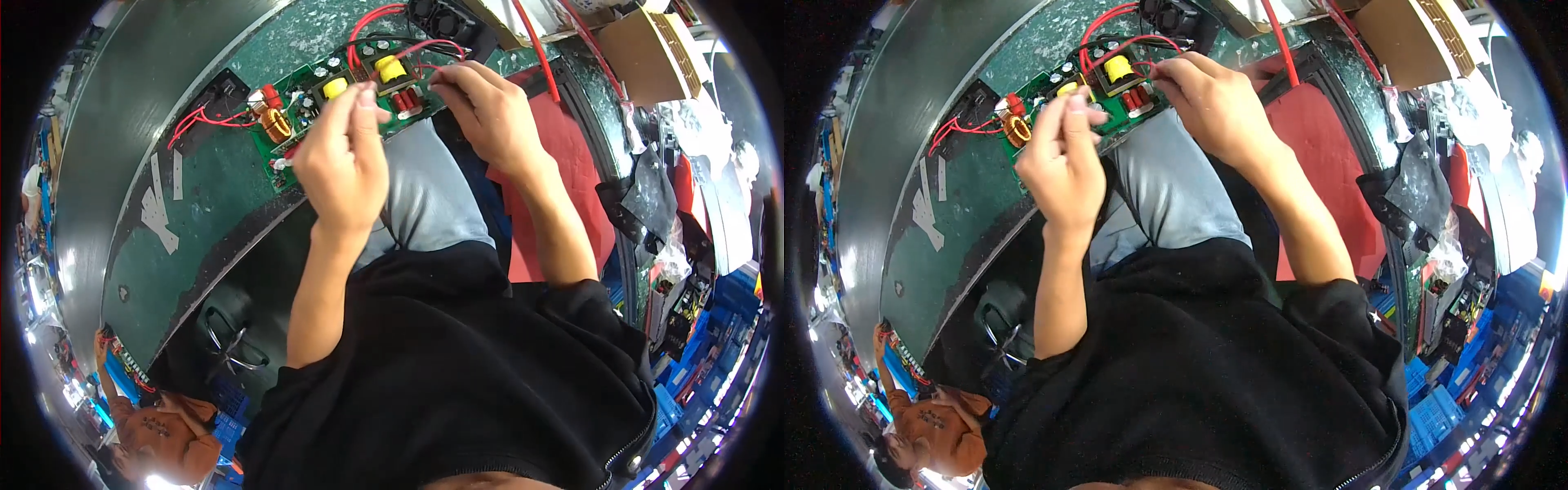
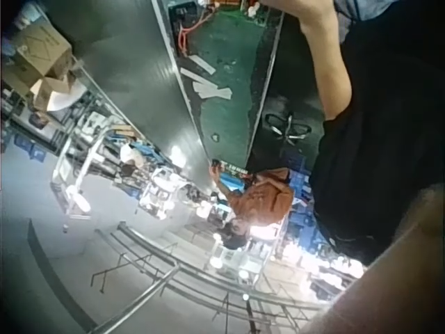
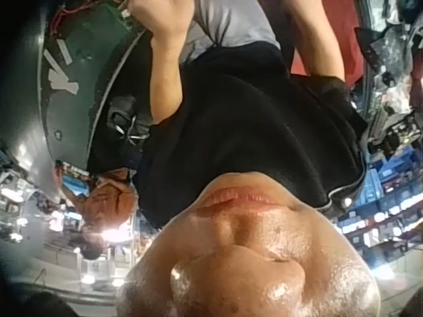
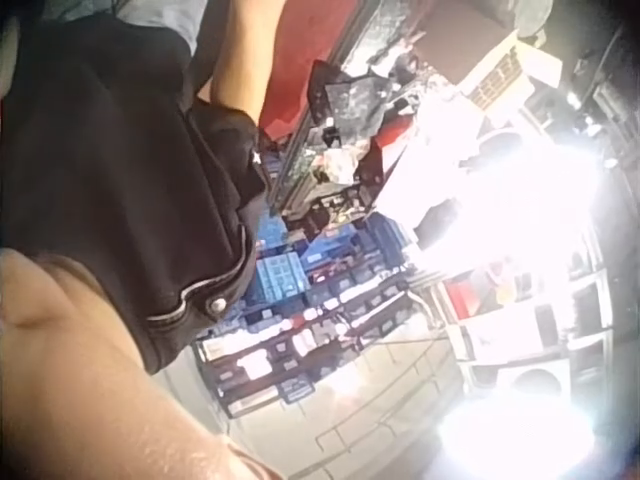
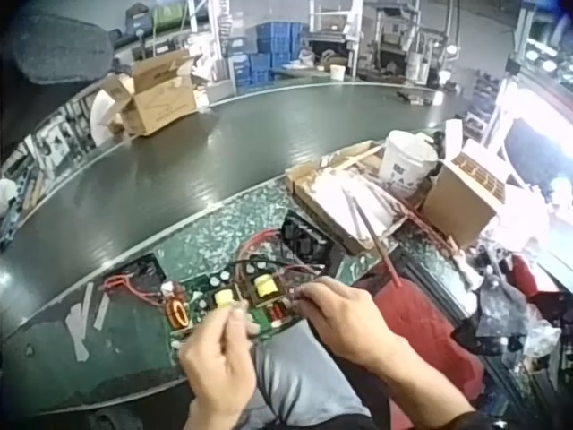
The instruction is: Assembling electronic components and applying paste to circuit boards on a factory production line.
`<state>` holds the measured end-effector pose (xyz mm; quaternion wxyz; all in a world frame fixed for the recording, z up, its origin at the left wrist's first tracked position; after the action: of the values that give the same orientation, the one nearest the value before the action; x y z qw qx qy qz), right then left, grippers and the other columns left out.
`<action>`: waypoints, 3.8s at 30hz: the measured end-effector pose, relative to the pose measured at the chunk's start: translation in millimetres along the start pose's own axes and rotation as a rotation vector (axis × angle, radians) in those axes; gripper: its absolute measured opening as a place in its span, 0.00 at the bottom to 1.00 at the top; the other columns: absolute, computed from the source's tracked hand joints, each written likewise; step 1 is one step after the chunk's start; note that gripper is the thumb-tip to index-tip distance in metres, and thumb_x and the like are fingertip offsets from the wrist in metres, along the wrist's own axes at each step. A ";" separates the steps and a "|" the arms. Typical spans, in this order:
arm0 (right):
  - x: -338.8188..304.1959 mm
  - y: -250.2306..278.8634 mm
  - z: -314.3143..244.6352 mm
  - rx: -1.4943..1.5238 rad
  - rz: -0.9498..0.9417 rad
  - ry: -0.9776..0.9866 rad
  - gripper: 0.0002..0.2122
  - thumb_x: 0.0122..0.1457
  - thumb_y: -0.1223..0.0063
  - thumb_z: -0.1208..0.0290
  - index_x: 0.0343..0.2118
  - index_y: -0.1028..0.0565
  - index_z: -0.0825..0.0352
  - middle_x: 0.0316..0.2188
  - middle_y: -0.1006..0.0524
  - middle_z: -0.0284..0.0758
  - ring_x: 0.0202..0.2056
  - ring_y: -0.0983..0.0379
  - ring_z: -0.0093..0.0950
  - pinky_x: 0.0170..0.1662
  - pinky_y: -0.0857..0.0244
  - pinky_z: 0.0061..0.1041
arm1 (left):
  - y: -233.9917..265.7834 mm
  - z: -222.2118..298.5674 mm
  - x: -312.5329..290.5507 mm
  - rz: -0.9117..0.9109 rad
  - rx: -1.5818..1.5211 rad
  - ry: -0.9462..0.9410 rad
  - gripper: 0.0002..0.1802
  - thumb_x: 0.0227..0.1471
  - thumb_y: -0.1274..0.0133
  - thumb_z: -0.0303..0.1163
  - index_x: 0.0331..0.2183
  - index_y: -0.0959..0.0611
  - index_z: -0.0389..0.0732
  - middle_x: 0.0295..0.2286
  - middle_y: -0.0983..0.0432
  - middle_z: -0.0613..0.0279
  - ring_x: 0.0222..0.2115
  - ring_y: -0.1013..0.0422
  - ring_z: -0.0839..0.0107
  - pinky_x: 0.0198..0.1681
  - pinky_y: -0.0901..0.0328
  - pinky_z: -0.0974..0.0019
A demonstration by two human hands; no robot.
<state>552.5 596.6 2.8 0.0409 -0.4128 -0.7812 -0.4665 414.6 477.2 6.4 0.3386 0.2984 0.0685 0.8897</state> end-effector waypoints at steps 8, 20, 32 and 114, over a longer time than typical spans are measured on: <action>2.8 -24.6 1.9 -0.155 -0.117 0.292 0.10 0.53 0.41 0.77 0.38 0.25 0.69 0.35 0.22 0.39 0.35 0.23 0.38 0.36 0.27 0.31 | 21.6 -25.7 15.9 0.060 -0.055 0.168 0.13 0.62 0.49 0.34 0.37 0.17 0.33 0.22 0.20 0.61 0.22 0.27 0.81 0.25 0.35 0.76; 3.7 -23.0 1.5 -0.190 -0.070 0.309 0.09 0.53 0.40 0.78 0.37 0.24 0.69 0.34 0.22 0.38 0.34 0.22 0.37 0.36 0.26 0.31 | 17.8 -35.8 12.6 -0.007 -0.118 0.164 0.11 0.60 0.46 0.32 0.36 0.17 0.33 0.21 0.20 0.61 0.21 0.26 0.80 0.25 0.34 0.75; 10.3 -22.0 -2.6 -0.173 -0.150 0.394 0.10 0.52 0.39 0.78 0.38 0.23 0.69 0.34 0.22 0.38 0.33 0.22 0.37 0.36 0.26 0.31 | 11.7 -29.5 16.9 -0.138 -0.065 0.146 0.12 0.59 0.45 0.34 0.35 0.17 0.33 0.20 0.21 0.59 0.20 0.25 0.76 0.25 0.34 0.72; 16.3 -18.7 7.7 -0.016 -0.234 0.254 0.07 0.55 0.41 0.76 0.36 0.22 0.68 0.34 0.21 0.37 0.32 0.22 0.37 0.35 0.27 0.29 | -27.3 -18.8 43.3 -0.206 0.125 -0.294 0.07 0.47 0.37 0.32 0.27 0.15 0.39 0.27 0.22 0.62 0.28 0.24 0.64 0.32 0.32 0.66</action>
<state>531.5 608.2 -7.2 0.0815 -0.2572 -0.8087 -0.5227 393.5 527.4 3.3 0.4151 0.4373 0.1038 0.7910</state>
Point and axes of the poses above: each hand's wrist, its own x-axis towards the middle knuckle, its own y-axis out of the back of the hand, z = x × y, the point moved 7 cm from there along x, towards the middle knuckle
